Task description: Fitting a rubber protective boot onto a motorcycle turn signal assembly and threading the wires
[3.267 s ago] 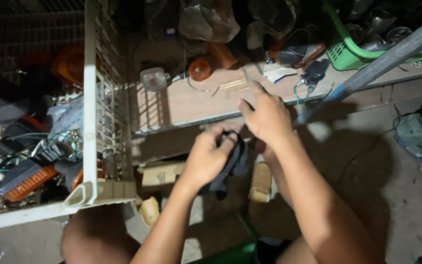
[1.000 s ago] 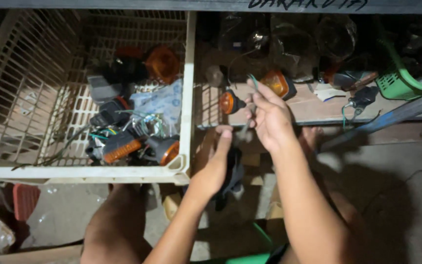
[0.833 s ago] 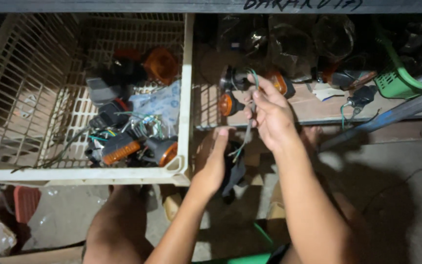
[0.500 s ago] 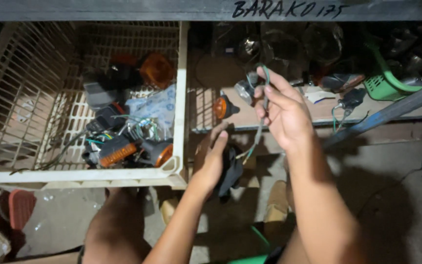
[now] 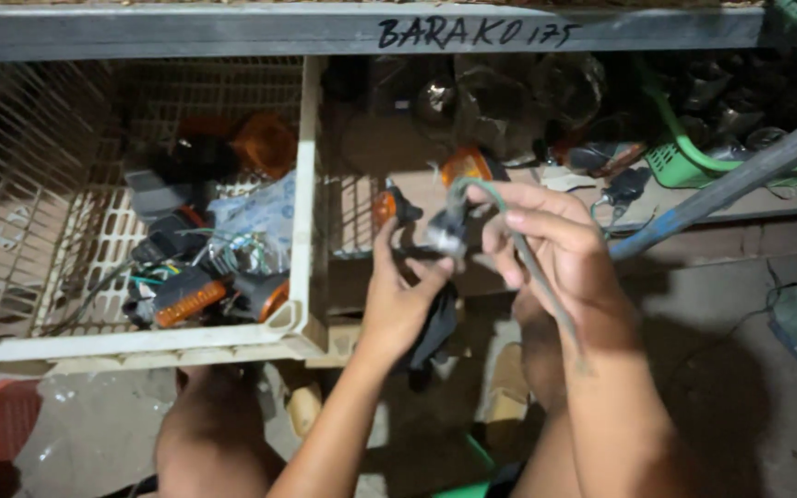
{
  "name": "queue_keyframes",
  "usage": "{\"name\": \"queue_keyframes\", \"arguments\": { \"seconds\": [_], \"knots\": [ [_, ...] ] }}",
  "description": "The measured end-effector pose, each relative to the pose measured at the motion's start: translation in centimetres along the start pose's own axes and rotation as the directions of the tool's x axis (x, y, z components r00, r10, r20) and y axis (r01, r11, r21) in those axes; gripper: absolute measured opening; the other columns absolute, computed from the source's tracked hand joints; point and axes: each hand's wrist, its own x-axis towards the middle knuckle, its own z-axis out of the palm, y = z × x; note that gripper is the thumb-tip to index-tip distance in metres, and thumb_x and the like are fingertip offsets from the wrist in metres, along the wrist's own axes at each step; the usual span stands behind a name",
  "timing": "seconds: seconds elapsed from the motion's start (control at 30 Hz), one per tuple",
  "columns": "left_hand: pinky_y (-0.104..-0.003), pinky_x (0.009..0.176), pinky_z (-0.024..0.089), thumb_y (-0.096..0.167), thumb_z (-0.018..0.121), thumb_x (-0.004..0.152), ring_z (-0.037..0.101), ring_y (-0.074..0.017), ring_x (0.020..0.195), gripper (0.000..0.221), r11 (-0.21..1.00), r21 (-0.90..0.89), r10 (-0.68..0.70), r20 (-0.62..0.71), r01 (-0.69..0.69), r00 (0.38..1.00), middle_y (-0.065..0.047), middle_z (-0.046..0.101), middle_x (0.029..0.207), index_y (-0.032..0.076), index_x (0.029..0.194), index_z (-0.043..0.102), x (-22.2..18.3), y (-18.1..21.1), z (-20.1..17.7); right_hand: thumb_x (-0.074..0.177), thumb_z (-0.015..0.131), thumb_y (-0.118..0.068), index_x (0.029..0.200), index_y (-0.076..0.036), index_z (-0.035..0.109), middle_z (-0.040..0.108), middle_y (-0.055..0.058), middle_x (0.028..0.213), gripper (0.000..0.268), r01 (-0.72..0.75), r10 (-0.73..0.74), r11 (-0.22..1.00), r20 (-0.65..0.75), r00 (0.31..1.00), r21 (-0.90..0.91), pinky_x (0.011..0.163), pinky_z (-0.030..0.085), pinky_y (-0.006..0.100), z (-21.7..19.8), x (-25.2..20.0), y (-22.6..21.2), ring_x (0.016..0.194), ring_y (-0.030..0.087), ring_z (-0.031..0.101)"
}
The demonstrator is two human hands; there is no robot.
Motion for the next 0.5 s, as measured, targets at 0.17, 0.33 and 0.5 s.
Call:
{"name": "queue_keyframes", "arguments": {
  "seconds": [0.17,0.33,0.5],
  "knots": [
    [-0.044,0.076,0.056,0.040,0.090,0.066,0.075,-0.0369,0.087,0.116,0.993,0.092,0.068,0.010,-0.069,0.998,-0.019,0.075,0.090,0.015,0.161,0.029,-0.4,2.8,0.7,0.081,0.060,-0.017,0.122,0.010,0.067,0.064,0.022,0.058,0.050,-0.046,0.046,0.998,0.008,0.999,0.040,0.029,0.037,0.026,-1.0,-0.1,0.5,0.030,0.022,0.054],
    [-0.050,0.099,0.055,0.043,0.090,0.066,0.068,-0.0434,0.119,0.075,0.980,0.066,0.191,-0.097,-0.186,0.977,-0.025,0.075,0.118,0.011,0.129,0.066,-0.2,2.3,1.6,0.079,0.061,-0.017,0.115,0.013,0.069,0.065,0.024,0.056,0.048,-0.103,0.103,0.995,0.023,0.994,-0.002,0.028,0.037,0.027,-0.3,-0.5,0.3,0.029,0.022,0.054],
    [-0.045,0.088,0.060,0.028,0.091,0.069,0.076,-0.0326,0.105,0.049,0.975,0.074,0.214,-0.087,-0.208,0.973,-0.018,0.079,0.099,0.011,0.111,0.076,0.7,-0.4,1.2,0.093,0.055,-0.022,0.093,0.007,0.069,0.069,0.026,0.058,0.033,-0.202,0.194,0.936,-0.055,0.979,-0.288,0.038,0.044,0.031,0.0,0.1,0.0,0.041,0.028,0.066]
  ]
}}
